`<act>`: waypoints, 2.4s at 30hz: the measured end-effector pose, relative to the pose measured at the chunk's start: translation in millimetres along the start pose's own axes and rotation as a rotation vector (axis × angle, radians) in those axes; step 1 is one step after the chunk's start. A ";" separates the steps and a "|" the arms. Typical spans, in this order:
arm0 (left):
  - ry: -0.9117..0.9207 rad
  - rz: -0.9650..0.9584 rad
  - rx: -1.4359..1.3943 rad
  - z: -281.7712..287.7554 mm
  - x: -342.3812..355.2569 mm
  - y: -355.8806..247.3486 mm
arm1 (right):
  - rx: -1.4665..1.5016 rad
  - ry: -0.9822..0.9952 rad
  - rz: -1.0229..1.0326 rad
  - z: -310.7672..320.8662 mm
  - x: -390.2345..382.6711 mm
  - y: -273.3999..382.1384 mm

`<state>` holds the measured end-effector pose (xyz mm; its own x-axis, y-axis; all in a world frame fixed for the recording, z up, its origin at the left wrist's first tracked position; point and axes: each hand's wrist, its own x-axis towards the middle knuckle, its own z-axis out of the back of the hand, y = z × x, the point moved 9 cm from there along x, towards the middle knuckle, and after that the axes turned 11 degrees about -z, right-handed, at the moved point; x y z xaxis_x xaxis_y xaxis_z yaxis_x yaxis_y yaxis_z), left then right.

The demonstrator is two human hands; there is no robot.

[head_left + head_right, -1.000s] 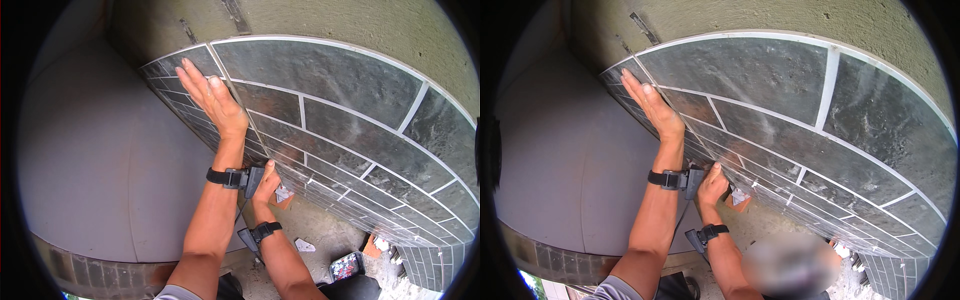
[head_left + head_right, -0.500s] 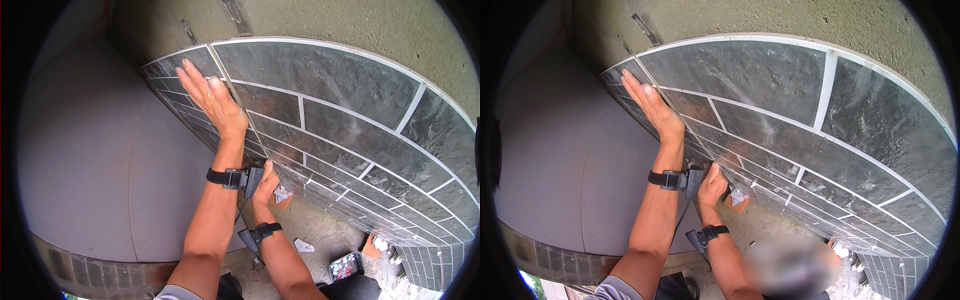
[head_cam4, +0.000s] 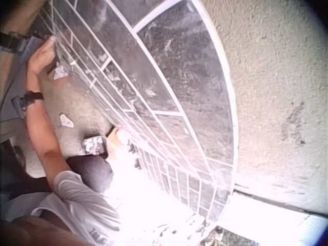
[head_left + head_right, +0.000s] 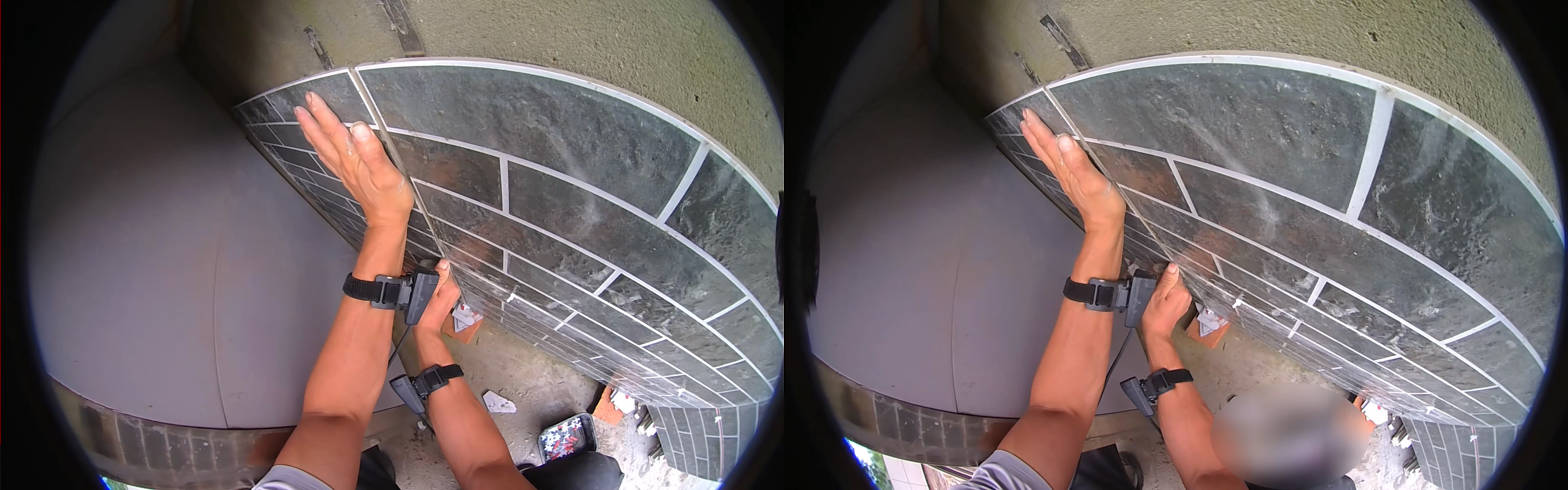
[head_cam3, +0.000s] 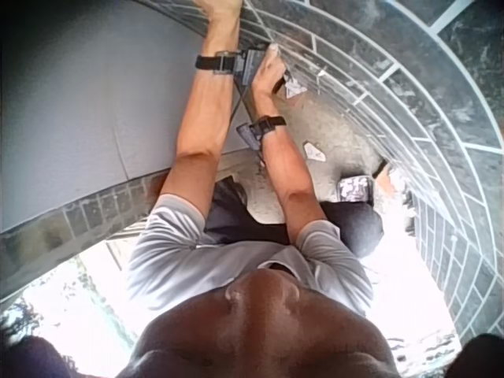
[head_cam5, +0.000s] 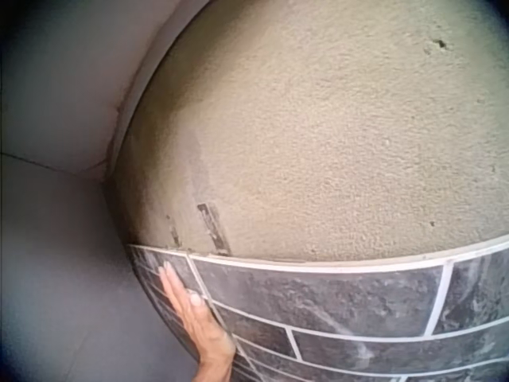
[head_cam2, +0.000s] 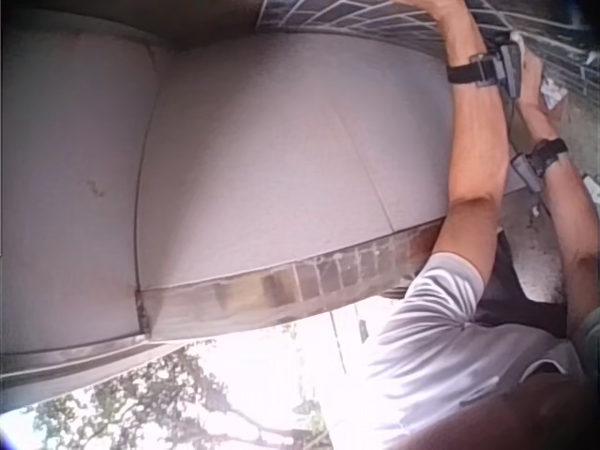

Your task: Apply mortar to a tile and install it on a wall.

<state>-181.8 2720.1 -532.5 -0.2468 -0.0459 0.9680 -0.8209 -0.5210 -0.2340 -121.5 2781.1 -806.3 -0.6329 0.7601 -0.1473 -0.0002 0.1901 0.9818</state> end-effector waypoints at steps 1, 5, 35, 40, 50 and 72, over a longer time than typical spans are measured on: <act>0.000 0.003 0.001 -0.6 -0.6 0.2 | -0.010 0.004 0.008 1.1 0.2 1.7; 0.003 -0.001 -0.008 -0.9 0.4 0.2 | 0.022 -0.106 0.088 9.6 -2.1 8.1; 0.005 -0.017 0.001 -2.6 -3.1 1.1 | 0.001 0.266 -0.363 63.2 -34.8 -103.6; -0.030 -0.054 0.009 -3.0 -7.5 3.8 | -0.561 -0.019 -0.262 162.5 -49.4 -142.5; -0.029 -0.001 0.004 -1.8 -5.3 -14.4 | -0.948 -0.711 -0.304 434.7 -84.4 -136.7; -0.011 0.055 0.024 4.2 -5.1 2.4 | -1.255 -0.433 -0.477 463.7 -89.3 -208.3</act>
<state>-180.3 2715.5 -537.6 -0.2858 -0.0841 0.9546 -0.7933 -0.5381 -0.2849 294.0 2961.8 -1053.4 -0.0915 0.9525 -0.2904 -0.9689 -0.0178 0.2468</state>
